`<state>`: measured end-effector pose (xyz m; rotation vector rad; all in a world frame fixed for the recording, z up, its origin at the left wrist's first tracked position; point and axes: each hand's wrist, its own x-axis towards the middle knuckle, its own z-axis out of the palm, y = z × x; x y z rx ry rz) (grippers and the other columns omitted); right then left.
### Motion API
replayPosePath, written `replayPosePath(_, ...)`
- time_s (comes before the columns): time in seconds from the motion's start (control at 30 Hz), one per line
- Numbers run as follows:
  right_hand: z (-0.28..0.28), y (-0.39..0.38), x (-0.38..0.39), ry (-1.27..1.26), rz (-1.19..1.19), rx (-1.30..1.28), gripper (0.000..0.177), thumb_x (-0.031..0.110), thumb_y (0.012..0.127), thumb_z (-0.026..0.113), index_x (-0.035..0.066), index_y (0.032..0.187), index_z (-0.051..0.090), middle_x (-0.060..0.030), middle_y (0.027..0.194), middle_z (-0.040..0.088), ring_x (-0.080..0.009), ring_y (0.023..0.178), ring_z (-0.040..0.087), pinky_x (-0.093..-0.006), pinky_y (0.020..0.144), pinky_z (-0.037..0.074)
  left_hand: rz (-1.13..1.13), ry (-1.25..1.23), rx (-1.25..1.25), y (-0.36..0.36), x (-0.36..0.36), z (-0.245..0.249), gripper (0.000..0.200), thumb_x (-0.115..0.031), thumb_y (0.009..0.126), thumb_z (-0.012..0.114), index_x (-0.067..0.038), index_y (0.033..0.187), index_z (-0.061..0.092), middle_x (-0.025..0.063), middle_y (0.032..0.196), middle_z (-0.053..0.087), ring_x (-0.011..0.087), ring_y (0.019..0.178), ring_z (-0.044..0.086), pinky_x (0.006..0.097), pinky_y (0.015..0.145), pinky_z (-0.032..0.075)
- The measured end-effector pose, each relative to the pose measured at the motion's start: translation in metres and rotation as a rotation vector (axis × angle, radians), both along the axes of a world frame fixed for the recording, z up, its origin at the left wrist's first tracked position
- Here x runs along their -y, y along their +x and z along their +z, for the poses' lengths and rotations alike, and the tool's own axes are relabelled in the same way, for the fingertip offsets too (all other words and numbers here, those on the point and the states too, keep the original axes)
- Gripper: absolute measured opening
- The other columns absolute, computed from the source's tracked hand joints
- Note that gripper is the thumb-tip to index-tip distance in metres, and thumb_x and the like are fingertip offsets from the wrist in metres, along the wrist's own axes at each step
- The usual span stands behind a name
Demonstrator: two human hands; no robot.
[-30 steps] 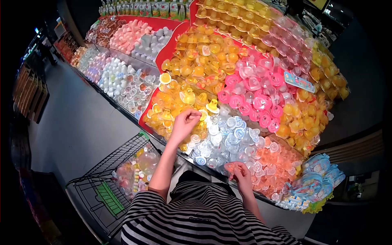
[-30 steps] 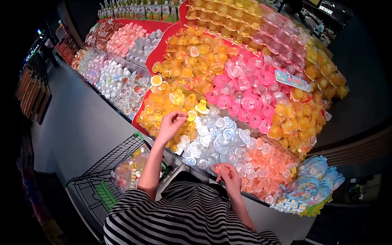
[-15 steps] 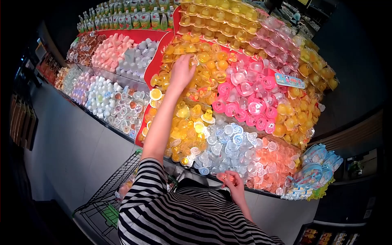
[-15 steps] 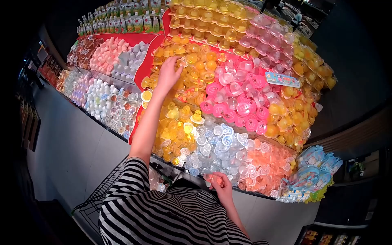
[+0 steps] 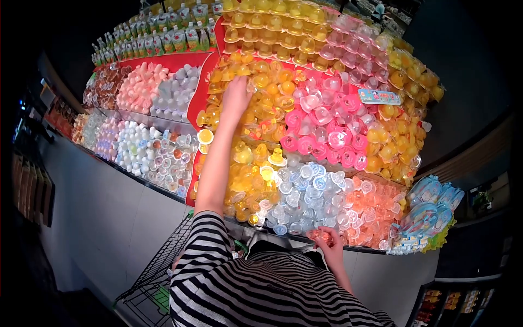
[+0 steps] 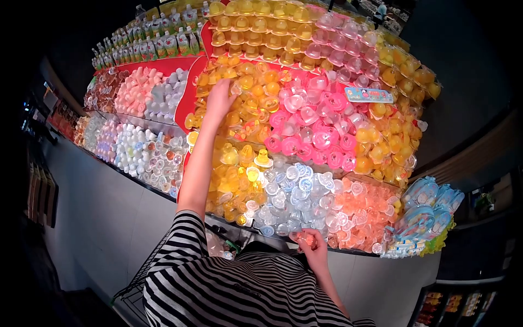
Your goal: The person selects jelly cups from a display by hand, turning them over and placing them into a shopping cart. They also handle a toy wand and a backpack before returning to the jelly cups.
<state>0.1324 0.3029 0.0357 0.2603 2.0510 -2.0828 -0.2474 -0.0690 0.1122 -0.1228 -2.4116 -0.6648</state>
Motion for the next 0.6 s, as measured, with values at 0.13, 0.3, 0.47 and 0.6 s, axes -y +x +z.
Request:
replayPosePath(0.13, 0.006, -0.003, 0.007, -0.136, -0.042, 0.010, 0.031, 0.008, 0.095, 0.063, 0.000, 0.124, 0.057, -0.0086, 0.101, 0.066, -0.0124, 0.076, 0.061, -0.0290, 0.069, 0.055, -0.001, 0.105, -0.056, 0.005, 0.005, 0.000, 0.043, -0.010, 0.078, 0.077, 0.002, 0.115, 0.060, 0.0210, 0.113, 0.063, 0.0394, 0.107, 0.061, 0.0445, 0.091, 0.051)
replayPosePath(0.3, 0.003, -0.012, 0.013, -0.170, 0.000, 0.032, 0.031, 0.006, 0.097, 0.060, 0.001, 0.127, 0.053, -0.0080, 0.095, 0.064, -0.0133, 0.074, 0.061, -0.0294, 0.068, 0.055, -0.029, 0.350, -0.208, 0.031, 0.016, -0.001, 0.044, -0.010, 0.081, 0.077, 0.004, 0.118, 0.057, 0.0204, 0.113, 0.060, 0.0371, 0.102, 0.063, 0.0411, 0.088, 0.052)
replayPosePath(0.47, 0.015, -0.034, 0.023, -0.118, -0.015, -0.031, 0.033, 0.007, 0.093, 0.064, 0.003, 0.125, 0.054, -0.0076, 0.101, 0.065, -0.0118, 0.077, 0.061, -0.0271, 0.069, 0.054, -0.244, 1.015, -0.074, 0.118, -0.007, -0.011, 0.046, -0.002, 0.081, 0.078, 0.004, 0.122, 0.058, 0.0112, 0.114, 0.061, 0.0188, 0.105, 0.066, 0.0293, 0.088, 0.056)
replayPosePath(0.6, 0.019, -0.046, 0.030, -0.061, 0.022, -0.067, 0.039, 0.005, 0.088, 0.071, 0.003, 0.123, 0.055, -0.0064, 0.105, 0.065, -0.0111, 0.087, 0.063, -0.0254, 0.069, 0.054, -0.585, 1.262, 0.439, 0.233, -0.056, -0.046, 0.049, 0.004, 0.081, 0.076, 0.002, 0.126, 0.058, 0.0069, 0.117, 0.063, 0.0136, 0.108, 0.065, 0.0269, 0.090, 0.054)
